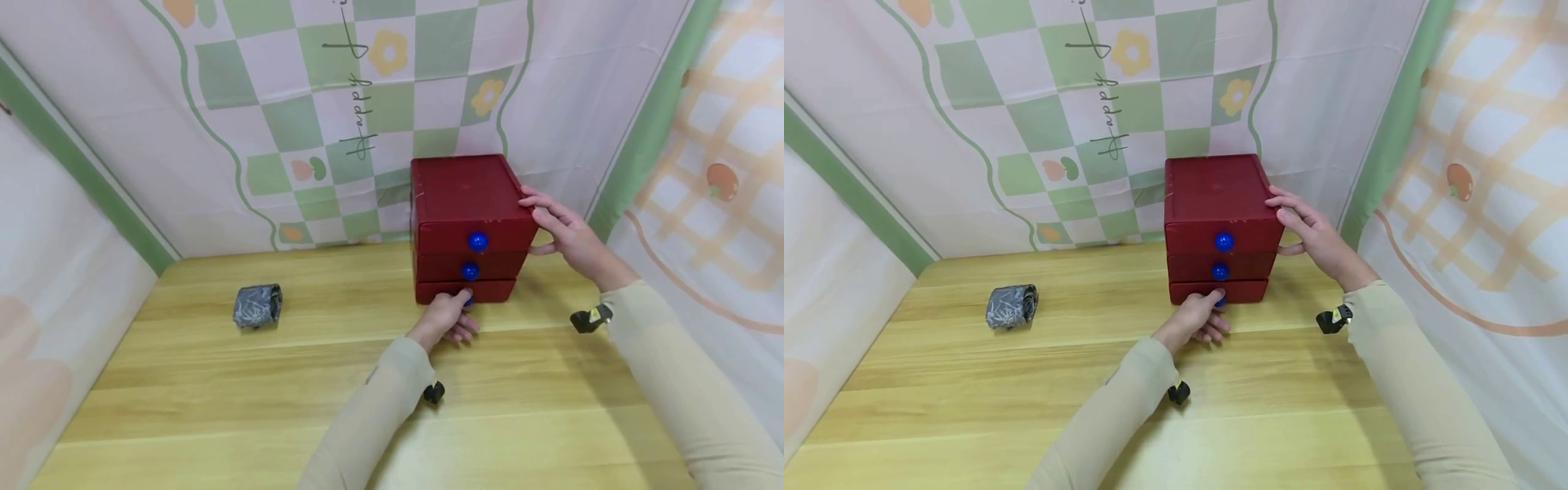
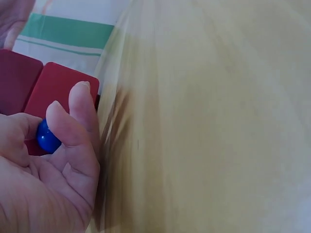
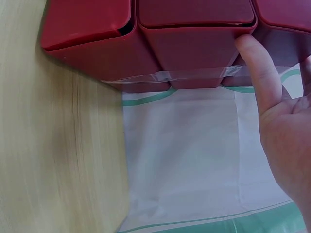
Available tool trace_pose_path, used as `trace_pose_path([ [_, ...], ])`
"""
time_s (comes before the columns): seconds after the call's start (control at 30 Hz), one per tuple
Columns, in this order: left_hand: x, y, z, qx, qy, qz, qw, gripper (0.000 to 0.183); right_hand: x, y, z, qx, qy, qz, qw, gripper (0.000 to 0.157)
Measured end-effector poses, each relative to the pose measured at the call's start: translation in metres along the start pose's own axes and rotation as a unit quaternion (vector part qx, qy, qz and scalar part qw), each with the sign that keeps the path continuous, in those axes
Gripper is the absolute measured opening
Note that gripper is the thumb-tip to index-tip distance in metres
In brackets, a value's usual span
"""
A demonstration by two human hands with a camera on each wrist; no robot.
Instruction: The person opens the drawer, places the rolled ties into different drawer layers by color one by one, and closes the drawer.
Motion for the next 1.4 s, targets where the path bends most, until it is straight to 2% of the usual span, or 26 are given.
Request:
trace_pose_path([
  [0.13,0.003,0.001,-0.001,0.004,0.000,-0.012,0.9999,0.045,0.000,0.000,0.000,0.005,0.000,0.001,1.000,0.035],
  [0.3,0.007,0.001,-0.004,0.004,0.002,-0.012,0.9999,0.047,-0.001,0.000,-0.001,0.004,-0.005,-0.002,1.000,0.035],
  [0.6,0.011,0.005,-0.010,-0.015,0.021,-0.021,0.9994,0.048,0.000,0.000,-0.002,0.011,-0.004,0.002,1.000,0.035],
  [1.1,0.021,0.005,-0.013,-0.021,0.004,-0.033,0.9992,0.047,-0.001,0.002,-0.003,0.000,-0.008,0.000,1.000,0.035],
  [1.4,0.025,0.004,-0.017,-0.028,-0.009,-0.064,0.9975,0.048,0.000,0.001,0.000,-0.004,-0.008,0.002,1.000,0.035],
])
Point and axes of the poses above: each hand's wrist, its own x-axis away from the middle knuckle, its own y-axis out of the palm, z = x × y, the point moved 3 cm from there along -x, towards the middle knuckle, and after that the axes turned 5 degrees about -z, right-handed, at the moved point
